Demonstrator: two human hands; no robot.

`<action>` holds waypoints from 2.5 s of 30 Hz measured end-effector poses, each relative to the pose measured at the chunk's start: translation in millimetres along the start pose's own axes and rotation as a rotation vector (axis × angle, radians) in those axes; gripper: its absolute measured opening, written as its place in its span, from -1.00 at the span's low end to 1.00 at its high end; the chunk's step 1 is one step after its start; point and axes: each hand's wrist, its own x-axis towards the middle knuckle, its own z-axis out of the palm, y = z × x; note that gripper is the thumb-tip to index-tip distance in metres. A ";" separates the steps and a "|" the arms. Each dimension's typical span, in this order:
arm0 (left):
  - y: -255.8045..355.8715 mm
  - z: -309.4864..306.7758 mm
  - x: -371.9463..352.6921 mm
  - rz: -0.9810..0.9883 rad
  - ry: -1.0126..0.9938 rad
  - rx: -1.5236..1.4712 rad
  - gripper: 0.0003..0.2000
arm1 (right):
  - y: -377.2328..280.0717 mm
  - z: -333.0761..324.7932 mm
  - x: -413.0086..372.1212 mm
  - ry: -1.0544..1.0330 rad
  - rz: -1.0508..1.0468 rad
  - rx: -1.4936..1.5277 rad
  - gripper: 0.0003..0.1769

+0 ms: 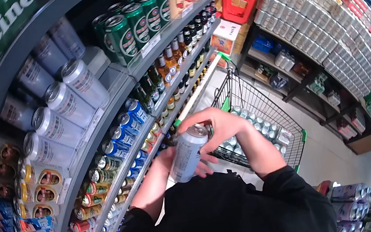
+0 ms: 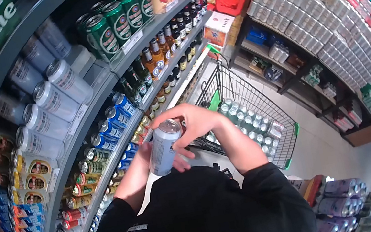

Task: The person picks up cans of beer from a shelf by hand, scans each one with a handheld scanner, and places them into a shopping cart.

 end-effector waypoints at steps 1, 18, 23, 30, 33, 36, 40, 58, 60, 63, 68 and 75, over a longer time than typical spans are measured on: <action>-4.4 -8.2 5.3 -0.029 -0.005 0.001 0.02 | 15.4 8.6 -13.1 0.115 0.048 0.210 -0.21; -54.1 -53.5 35.6 -0.088 0.526 -0.156 -0.12 | 259.9 269.0 -371.0 1.217 1.218 1.294 -0.60; -64.5 -81.2 29.2 -0.106 0.650 -0.205 -0.25 | 206.1 254.7 -348.8 1.518 0.875 1.257 -0.48; -70.7 -81.9 60.5 -0.341 0.912 0.006 -0.39 | 83.5 165.5 -301.1 1.303 0.431 0.866 -0.13; -74.2 -81.8 68.2 -0.422 0.969 0.080 -0.41 | 24.2 138.9 -261.1 1.139 0.504 0.634 -0.07; -77.8 -80.0 74.0 -0.423 1.065 0.224 -0.46 | -1.3 131.1 -227.1 0.960 0.448 -0.019 -0.11; -72.9 -66.9 72.9 -0.362 1.089 0.100 -0.45 | -2.4 124.5 -208.7 0.760 0.649 -0.083 -0.22; -75.5 -96.0 60.4 -0.399 0.954 0.150 -0.45 | 104.3 145.8 -273.0 0.414 1.651 -0.260 -0.42; -87.3 -102.6 71.8 -0.354 0.904 0.223 -0.42 | 93.0 138.0 -242.6 0.766 1.336 -0.368 -0.37; -102.4 -97.7 100.0 -0.203 0.800 0.241 -0.49 | 87.7 111.1 -204.4 0.971 0.797 0.265 -0.23; -114.6 -126.3 124.6 -0.261 0.842 0.396 -0.49 | 135.9 88.9 -196.8 1.134 0.619 0.511 -0.23; -58.7 -166.2 124.5 -0.180 1.002 2.373 -0.39 | 276.9 27.1 -242.7 1.380 1.000 0.405 -0.28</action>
